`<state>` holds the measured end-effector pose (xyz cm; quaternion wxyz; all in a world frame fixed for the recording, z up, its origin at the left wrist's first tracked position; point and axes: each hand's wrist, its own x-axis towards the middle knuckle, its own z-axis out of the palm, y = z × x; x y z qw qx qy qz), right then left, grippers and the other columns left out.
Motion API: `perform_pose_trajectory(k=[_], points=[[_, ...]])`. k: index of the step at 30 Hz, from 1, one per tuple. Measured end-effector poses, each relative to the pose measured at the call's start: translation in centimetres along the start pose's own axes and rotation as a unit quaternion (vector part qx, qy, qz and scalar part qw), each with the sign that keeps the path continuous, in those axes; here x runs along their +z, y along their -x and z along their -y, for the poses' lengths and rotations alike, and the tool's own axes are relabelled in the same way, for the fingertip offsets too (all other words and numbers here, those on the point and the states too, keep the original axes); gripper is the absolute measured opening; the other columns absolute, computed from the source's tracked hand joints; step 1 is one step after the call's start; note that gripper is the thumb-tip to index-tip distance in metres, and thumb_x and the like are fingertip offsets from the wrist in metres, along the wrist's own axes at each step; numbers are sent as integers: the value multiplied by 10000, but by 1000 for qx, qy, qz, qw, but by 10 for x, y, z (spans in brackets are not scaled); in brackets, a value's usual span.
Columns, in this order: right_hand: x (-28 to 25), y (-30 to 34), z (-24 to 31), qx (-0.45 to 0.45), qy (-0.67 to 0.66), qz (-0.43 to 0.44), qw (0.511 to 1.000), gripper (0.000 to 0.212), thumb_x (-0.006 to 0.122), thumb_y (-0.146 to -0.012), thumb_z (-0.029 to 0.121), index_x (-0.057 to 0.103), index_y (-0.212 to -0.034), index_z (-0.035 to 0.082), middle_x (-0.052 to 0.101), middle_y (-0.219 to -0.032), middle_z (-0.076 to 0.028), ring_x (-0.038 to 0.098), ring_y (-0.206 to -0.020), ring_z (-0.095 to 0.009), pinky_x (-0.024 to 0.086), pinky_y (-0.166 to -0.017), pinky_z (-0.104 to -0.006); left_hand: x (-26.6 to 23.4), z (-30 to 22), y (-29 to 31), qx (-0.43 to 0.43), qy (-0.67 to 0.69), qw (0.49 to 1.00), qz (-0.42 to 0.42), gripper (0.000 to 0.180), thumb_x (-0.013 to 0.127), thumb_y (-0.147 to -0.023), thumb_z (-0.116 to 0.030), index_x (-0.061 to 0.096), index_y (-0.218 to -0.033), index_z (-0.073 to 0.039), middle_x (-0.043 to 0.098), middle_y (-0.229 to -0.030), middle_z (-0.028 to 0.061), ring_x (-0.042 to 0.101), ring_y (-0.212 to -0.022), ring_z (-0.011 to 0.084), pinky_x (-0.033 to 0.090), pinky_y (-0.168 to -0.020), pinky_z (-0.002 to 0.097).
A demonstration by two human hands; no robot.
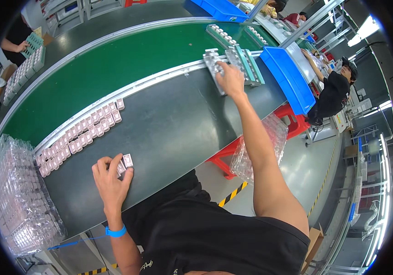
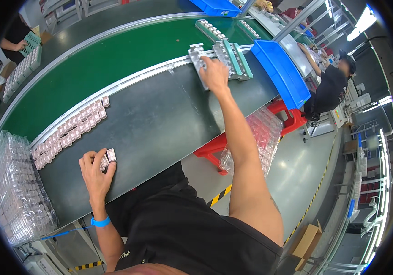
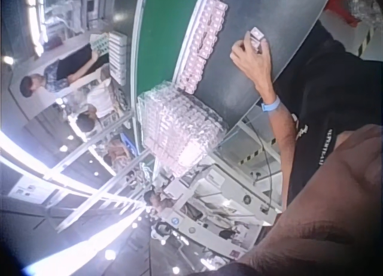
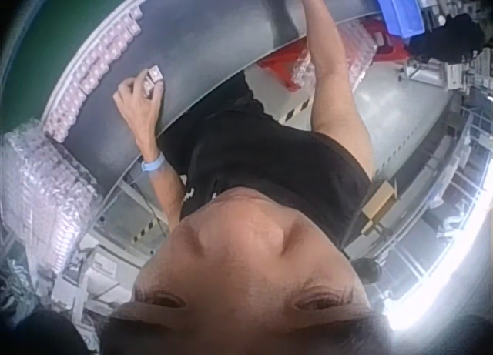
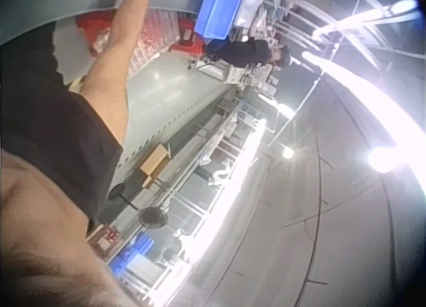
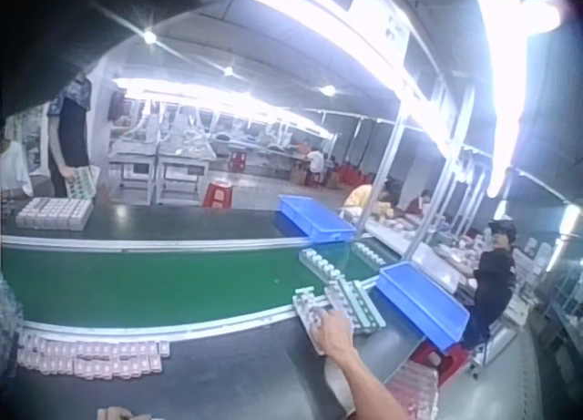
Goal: Assembling small electronic components into individual trays and then placing them into a larger tray on an assembly line.
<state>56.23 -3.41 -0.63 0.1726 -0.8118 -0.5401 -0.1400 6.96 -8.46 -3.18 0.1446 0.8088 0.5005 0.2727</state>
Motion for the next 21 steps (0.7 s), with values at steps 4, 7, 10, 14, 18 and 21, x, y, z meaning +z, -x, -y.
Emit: perform_pose_trajectory(k=[4,7,10,14,18,21], points=[[15,-15,-39,36,89,-6,995,400,688,-856,254,709,-1255,227,620,-1348,-100,529,-1261,-370,443,-1006,-565,2,1,0,0,-3,1000,-5,457,823,-728,-197,730,-1166,-106,561,-1086,93,513,-1011,301,459,-897,435],[19,-14,-51,33,109,-21,993,388,708,-853,256,706,-1240,245,593,-1410,-60,453,-1361,-383,354,-1067,-658,2,2,-1,1,-2,1000,-2,478,824,-723,-188,727,-1183,-101,557,-1080,94,510,-1004,300,459,-892,434],[6,-21,-62,69,79,-1,995,423,719,-850,289,686,-1270,326,569,-1450,-61,448,-1375,-396,337,-1089,-692,1,0,-4,3,-4,1000,1,494,826,-718,-182,727,-1195,-101,554,-1077,94,509,-1007,300,461,-889,433],[11,-27,-73,65,85,1,994,455,684,-851,284,672,-1305,318,601,-1416,-65,539,-1295,-413,441,-1051,-605,1,2,-4,1,-5,1000,7,487,825,-716,-176,732,-1187,-99,553,-1078,94,509,-1012,301,465,-889,433],[22,-37,-99,65,68,10,996,439,703,-888,289,648,-1320,346,589,-1416,-82,511,-1314,-415,425,-1019,-699,2,4,-1,-5,-7,1000,7,469,824,-713,-167,735,-1167,-94,553,-1082,93,511,-1016,302,471,-885,436],[23,-40,-124,48,71,22,996,451,703,-894,277,625,-1334,336,629,-1353,-85,540,-1293,-396,453,-1002,-672,4,3,-2,-13,2,1000,12,466,823,-710,-162,734,-1162,-91,555,-1084,94,512,-1019,304,476,-882,438]])
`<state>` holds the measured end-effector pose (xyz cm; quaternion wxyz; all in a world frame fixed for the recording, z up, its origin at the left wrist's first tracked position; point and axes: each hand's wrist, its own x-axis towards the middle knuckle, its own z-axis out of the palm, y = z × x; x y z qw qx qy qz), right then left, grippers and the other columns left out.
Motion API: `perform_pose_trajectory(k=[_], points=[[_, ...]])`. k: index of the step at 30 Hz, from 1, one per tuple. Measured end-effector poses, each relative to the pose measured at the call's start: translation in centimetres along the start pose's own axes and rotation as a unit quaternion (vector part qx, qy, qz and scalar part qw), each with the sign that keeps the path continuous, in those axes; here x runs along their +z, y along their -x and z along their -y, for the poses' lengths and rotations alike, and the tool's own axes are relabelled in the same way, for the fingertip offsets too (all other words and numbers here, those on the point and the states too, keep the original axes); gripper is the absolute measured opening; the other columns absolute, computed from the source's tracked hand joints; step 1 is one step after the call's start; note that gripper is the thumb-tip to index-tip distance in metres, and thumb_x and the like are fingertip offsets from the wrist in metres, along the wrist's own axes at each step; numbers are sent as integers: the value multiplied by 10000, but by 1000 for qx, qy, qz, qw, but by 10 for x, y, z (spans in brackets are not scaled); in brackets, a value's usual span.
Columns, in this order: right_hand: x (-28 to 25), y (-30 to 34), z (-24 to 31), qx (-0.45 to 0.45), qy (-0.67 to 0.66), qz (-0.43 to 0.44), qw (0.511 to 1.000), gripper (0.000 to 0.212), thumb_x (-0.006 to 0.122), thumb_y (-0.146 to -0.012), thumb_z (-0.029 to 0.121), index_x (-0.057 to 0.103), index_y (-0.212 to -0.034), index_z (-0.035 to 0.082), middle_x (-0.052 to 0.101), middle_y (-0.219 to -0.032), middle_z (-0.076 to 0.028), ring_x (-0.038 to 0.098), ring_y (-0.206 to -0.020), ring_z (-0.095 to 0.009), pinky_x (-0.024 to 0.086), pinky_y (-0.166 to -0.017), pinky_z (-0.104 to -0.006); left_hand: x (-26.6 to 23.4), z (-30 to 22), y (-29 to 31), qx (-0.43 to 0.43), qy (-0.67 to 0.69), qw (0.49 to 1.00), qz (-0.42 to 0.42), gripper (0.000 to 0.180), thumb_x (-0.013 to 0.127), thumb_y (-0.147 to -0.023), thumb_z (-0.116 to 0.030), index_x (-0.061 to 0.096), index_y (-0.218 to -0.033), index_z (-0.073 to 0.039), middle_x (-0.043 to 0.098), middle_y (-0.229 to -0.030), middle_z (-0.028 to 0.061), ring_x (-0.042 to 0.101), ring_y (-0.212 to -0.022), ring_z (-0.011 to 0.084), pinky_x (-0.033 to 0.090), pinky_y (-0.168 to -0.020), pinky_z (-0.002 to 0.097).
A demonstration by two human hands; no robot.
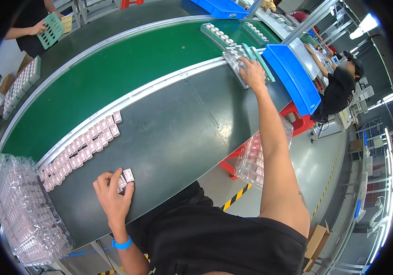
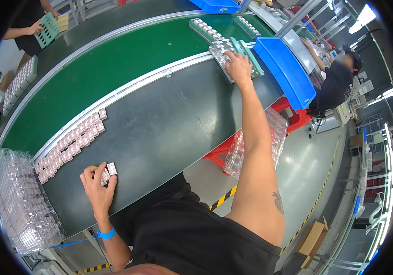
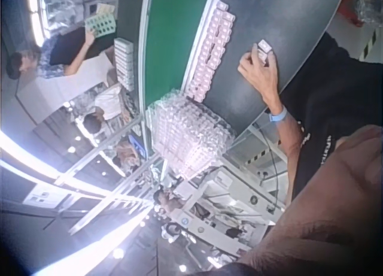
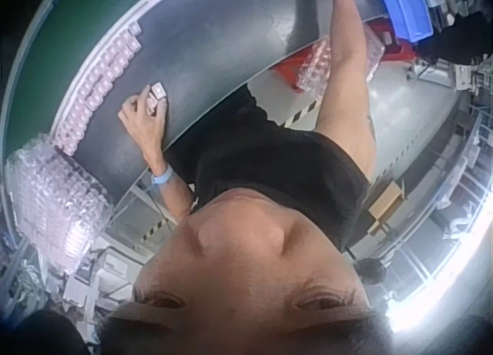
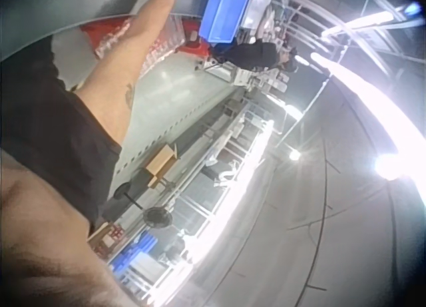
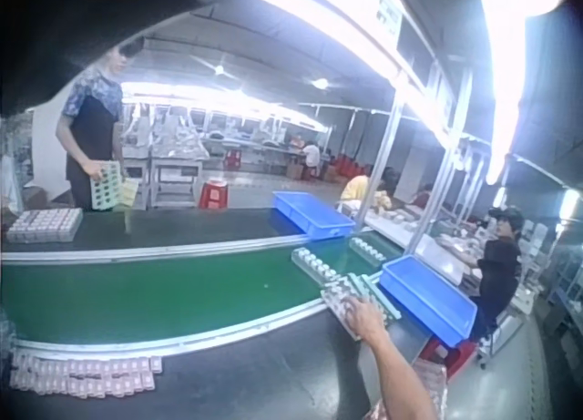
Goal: Assembling small electronic components into individual trays and then placing them into a larger tray on an assembly line.
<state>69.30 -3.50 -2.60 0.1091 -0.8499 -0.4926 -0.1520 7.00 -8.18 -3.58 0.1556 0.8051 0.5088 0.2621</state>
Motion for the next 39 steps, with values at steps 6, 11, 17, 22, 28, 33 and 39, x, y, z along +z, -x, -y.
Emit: perform_pose_trajectory(k=[6,11,17,22,28,33,39], points=[[-1,-8,-44,-39,12,-10,999,451,685,-895,258,613,-1335,326,638,-1331,-85,578,-1253,-376,501,-979,-613,4,0,-2,0,1,1000,7,488,818,-704,-154,733,-1181,-97,556,-1081,100,512,-1021,312,475,-888,439],[10,-29,-42,-66,33,-23,997,443,660,-904,253,607,-1340,310,652,-1283,-102,613,-1196,-381,527,-953,-575,-6,-4,-1,-20,-32,999,6,547,850,-682,-196,734,-1210,-117,549,-1075,105,508,-1014,309,468,-893,439],[4,-36,-86,-46,70,-20,996,480,671,-913,236,573,-1381,285,652,-1255,-128,632,-1160,-384,547,-930,-529,-2,-9,-8,10,-40,999,25,541,871,-698,-255,744,-1216,-162,548,-1072,108,509,-1007,311,471,-878,434],[13,-50,-100,-41,63,5,997,469,649,-934,240,562,-1393,277,644,-1289,-126,619,-1171,-404,533,-945,-540,-4,-9,-3,-8,-37,999,17,479,867,-706,-226,748,-1162,-141,561,-1082,107,518,-1020,311,478,-879,429],[15,-56,-123,-56,71,7,996,488,643,-937,233,557,-1418,248,640,-1271,-151,613,-1157,-410,521,-953,-526,-3,-6,-1,-10,-1,1000,2,467,878,-691,-216,742,-1127,-118,588,-1079,74,530,-1007,295,482,-863,421],[14,-54,-129,-89,62,-14,994,466,640,-934,219,573,-1395,218,655,-1186,-187,622,-1081,-412,512,-908,-521,-4,-7,-6,-9,6,1000,8,468,881,-697,-219,743,-1133,-118,598,-1094,66,537,-1023,295,486,-881,418],[29,-67,-97,-108,52,20,993,470,639,-924,193,586,-1388,137,663,-1248,-201,617,-1132,-421,502,-961,-507,-32,0,12,-35,-54,998,-10,436,870,-716,-223,745,-1119,-117,612,-1093,71,554,-1044,301,477,-903,433]])
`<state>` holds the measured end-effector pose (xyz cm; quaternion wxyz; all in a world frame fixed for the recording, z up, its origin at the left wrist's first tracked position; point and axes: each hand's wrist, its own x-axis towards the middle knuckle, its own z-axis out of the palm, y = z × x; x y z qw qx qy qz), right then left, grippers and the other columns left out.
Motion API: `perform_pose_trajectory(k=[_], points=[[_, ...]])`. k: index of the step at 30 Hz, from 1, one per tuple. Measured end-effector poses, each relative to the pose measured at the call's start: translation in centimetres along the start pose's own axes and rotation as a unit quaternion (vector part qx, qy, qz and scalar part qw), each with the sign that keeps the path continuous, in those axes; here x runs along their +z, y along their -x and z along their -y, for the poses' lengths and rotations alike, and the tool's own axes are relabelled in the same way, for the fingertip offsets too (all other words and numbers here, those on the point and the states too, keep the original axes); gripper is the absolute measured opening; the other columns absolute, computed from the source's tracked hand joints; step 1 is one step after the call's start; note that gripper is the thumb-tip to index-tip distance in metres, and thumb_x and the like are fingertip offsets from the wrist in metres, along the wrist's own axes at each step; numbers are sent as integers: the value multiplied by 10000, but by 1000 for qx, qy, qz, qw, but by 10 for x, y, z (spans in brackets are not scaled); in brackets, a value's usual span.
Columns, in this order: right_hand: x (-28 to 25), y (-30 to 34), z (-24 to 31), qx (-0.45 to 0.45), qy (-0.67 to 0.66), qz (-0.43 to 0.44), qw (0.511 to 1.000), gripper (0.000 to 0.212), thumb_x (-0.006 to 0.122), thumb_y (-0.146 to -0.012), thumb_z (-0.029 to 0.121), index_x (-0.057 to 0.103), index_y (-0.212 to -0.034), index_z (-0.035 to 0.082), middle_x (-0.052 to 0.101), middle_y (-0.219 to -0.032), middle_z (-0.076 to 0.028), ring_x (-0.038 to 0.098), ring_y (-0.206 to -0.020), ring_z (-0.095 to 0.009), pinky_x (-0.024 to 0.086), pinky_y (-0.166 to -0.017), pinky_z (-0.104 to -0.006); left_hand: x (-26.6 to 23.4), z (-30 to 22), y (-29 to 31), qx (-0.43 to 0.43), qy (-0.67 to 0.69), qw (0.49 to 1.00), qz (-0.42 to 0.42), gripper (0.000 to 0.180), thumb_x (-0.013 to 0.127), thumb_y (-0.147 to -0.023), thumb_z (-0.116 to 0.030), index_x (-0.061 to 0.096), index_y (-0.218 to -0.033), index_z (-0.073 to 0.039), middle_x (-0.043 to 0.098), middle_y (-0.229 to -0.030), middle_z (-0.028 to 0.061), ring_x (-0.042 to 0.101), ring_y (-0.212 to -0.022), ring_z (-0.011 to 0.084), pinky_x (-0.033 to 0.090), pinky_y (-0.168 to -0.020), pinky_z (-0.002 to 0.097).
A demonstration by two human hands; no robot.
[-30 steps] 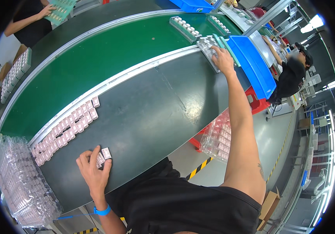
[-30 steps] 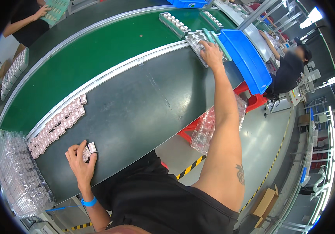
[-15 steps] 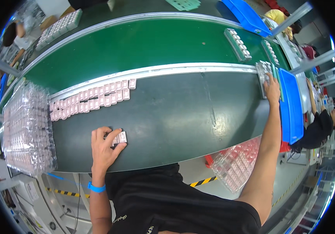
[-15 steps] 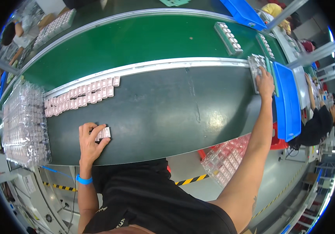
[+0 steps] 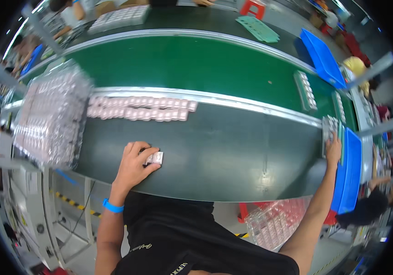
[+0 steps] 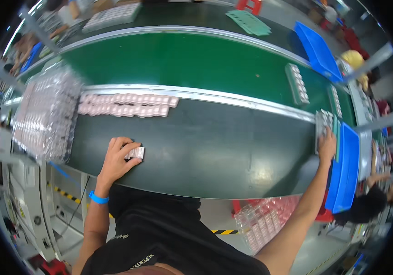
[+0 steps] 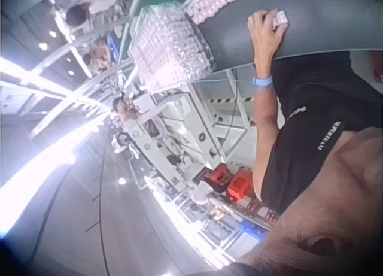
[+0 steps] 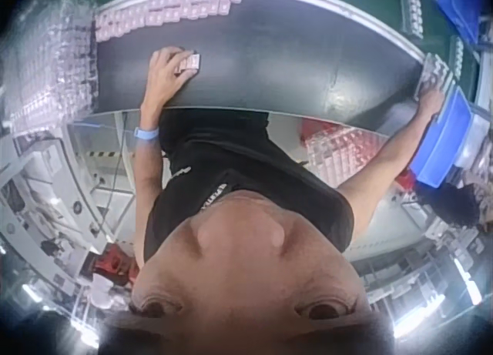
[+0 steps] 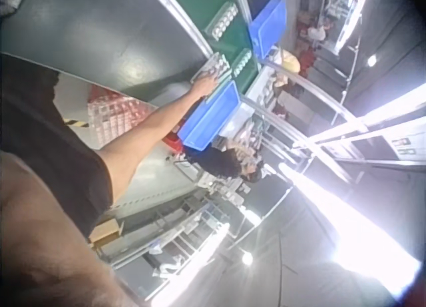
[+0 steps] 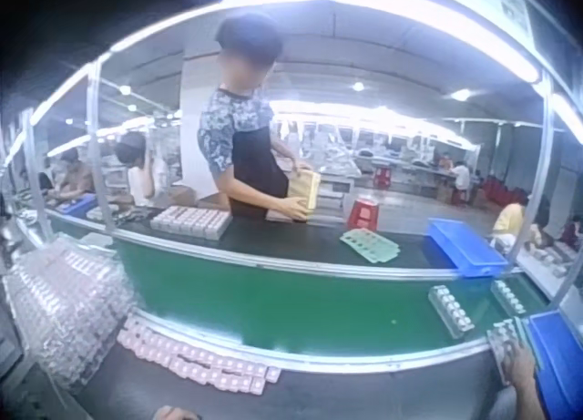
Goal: Assembling small electronic components into individual trays and then placing them into a larger tray on an assembly line.
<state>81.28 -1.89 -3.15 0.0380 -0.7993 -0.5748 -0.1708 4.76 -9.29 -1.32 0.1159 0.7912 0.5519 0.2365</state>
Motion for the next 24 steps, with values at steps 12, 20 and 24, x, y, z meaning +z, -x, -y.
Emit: perform_pose_trajectory(k=[12,20,24], points=[[38,5,16,-47,131,-197,970,432,604,-1022,404,637,-1369,149,669,-1279,-144,662,-1095,-358,545,-891,-458,4,41,22,-10,11,998,-68,408,847,-762,-293,716,-1130,-175,573,-1083,27,530,-1037,256,462,-912,402],[5,42,193,-152,-178,-139,962,353,584,-1044,242,662,-1252,-32,636,-1225,-276,598,-1132,-432,472,-986,-501,-2,49,18,-11,30,996,-78,378,809,-786,-331,724,-1113,-161,572,-1079,27,522,-1031,249,462,-937,398],[12,45,187,-111,-188,-131,967,366,577,-1049,256,663,-1262,-29,636,-1214,-275,601,-1128,-429,474,-985,-500,-4,46,12,-20,24,997,-66,373,799,-784,-323,725,-1114,-165,568,-1065,29,527,-1019,246,461,-929,391]])
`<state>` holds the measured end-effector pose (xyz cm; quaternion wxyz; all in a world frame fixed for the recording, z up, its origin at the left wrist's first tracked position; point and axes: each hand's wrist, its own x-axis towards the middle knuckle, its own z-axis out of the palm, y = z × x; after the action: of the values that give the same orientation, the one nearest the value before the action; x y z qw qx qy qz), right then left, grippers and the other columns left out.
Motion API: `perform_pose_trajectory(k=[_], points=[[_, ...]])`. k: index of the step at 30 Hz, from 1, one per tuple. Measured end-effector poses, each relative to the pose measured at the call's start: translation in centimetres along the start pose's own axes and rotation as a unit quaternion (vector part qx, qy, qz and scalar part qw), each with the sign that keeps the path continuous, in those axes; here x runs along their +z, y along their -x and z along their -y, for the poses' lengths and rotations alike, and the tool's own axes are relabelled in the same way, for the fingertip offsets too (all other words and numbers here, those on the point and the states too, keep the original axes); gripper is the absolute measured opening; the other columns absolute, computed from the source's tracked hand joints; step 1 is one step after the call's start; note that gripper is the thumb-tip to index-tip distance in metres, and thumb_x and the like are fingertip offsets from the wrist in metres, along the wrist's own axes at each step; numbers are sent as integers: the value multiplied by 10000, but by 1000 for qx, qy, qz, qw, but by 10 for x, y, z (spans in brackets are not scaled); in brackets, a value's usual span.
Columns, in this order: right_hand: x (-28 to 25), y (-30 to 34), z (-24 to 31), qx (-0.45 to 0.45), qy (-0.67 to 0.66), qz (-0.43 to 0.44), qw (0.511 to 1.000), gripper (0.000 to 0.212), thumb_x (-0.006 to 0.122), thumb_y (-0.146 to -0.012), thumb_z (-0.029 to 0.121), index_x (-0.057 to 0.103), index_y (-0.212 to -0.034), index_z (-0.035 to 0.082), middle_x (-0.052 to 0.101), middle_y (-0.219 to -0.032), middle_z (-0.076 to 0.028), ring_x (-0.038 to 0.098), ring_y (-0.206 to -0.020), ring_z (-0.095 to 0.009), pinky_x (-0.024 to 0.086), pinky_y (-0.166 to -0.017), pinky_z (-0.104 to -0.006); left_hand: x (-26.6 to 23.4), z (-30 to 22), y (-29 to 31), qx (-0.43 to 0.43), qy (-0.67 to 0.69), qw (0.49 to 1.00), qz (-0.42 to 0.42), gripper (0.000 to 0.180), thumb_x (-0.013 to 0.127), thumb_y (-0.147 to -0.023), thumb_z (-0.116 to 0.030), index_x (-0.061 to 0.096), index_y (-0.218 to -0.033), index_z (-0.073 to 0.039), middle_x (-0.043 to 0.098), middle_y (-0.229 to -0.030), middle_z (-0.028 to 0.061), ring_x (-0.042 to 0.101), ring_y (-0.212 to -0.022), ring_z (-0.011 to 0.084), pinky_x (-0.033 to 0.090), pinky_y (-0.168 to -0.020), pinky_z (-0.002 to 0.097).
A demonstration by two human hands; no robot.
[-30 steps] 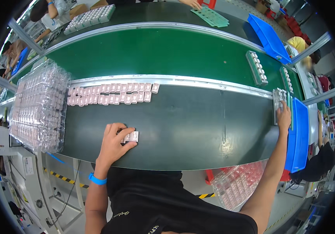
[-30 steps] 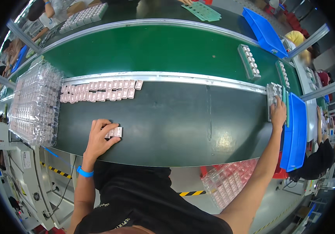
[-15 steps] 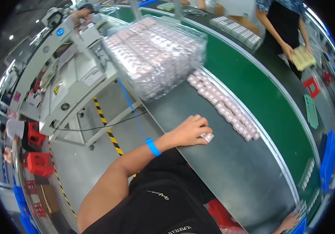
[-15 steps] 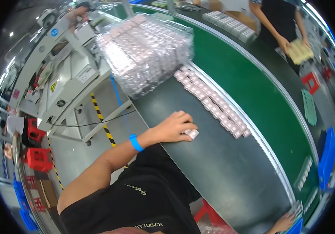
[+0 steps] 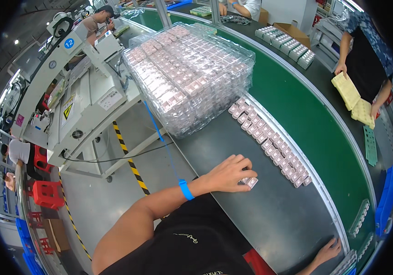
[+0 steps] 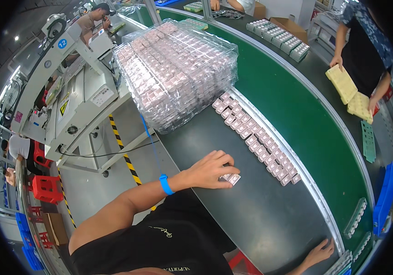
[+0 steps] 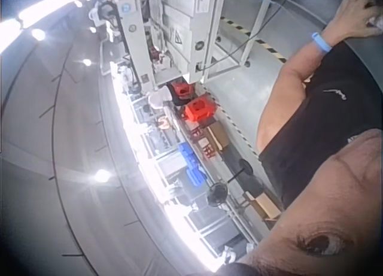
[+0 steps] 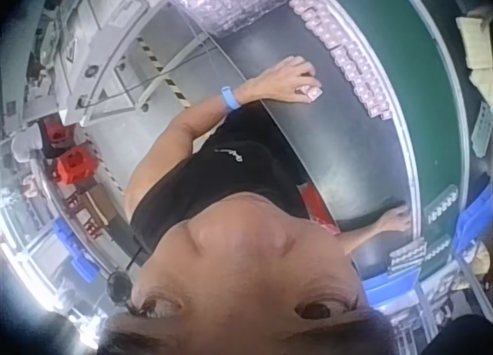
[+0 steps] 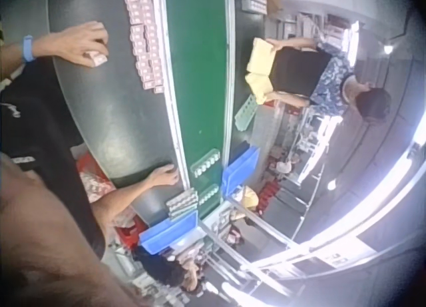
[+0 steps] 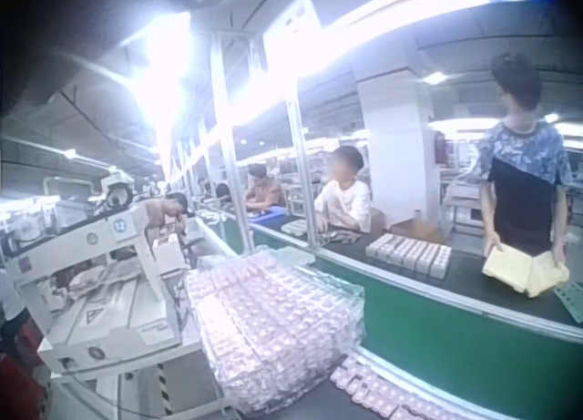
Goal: Assembling small electronic components into individual trays and then placing them into a larger tray on an assembly line.
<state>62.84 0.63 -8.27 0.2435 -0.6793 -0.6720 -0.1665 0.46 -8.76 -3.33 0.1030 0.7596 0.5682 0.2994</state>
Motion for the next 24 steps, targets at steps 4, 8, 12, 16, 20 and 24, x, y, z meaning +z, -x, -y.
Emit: perform_pose_trajectory(k=[4,8,12,16,20,24], points=[[-3,1,6,46,22,21,998,375,567,-1055,267,663,-1262,-30,633,-1215,-277,602,-1120,-431,476,-979,-502,-3,-2,-1,-7,-2,1000,12,372,795,-789,-326,723,-1119,-169,566,-1061,30,527,-1018,247,463,-929,394],[-4,1,5,58,31,32,997,404,565,-1059,305,664,-1247,-38,631,-1182,-274,604,-1100,-427,473,-963,-494,-6,-3,-1,-14,4,1000,25,373,791,-796,-324,719,-1127,-169,561,-1055,32,526,-1013,249,466,-921,398],[-15,-2,25,57,57,30,996,385,579,-1048,292,673,-1229,-35,653,-1163,-270,620,-1069,-430,484,-945,-502,-7,-3,-5,-15,11,999,38,374,793,-794,-324,717,-1126,-171,556,-1051,32,523,-1008,246,465,-914,392],[-32,-15,69,73,59,25,995,413,657,-951,359,733,-1102,-18,675,-996,-286,611,-967,-464,469,-883,-585,-8,-1,-6,-12,10,999,34,353,776,-804,-320,711,-1117,-169,550,-1048,32,518,-997,239,460,-882,390],[-32,-17,76,76,68,17,995,402,643,-961,353,731,-1099,-14,676,-998,-277,608,-957,-468,470,-877,-584,-10,1,-7,-17,11,999,46,373,781,-804,-324,716,-1141,-177,557,-1060,32,521,-1006,240,461,-881,392],[-28,-20,79,79,60,24,995,395,642,-961,348,729,-1104,-10,679,-1017,-273,611,-971,-467,470,-887,-581,-16,-1,-6,-22,3,999,48,384,785,-802,-322,714,-1151,-179,559,-1062,33,524,-1004,242,459,-870,391]])
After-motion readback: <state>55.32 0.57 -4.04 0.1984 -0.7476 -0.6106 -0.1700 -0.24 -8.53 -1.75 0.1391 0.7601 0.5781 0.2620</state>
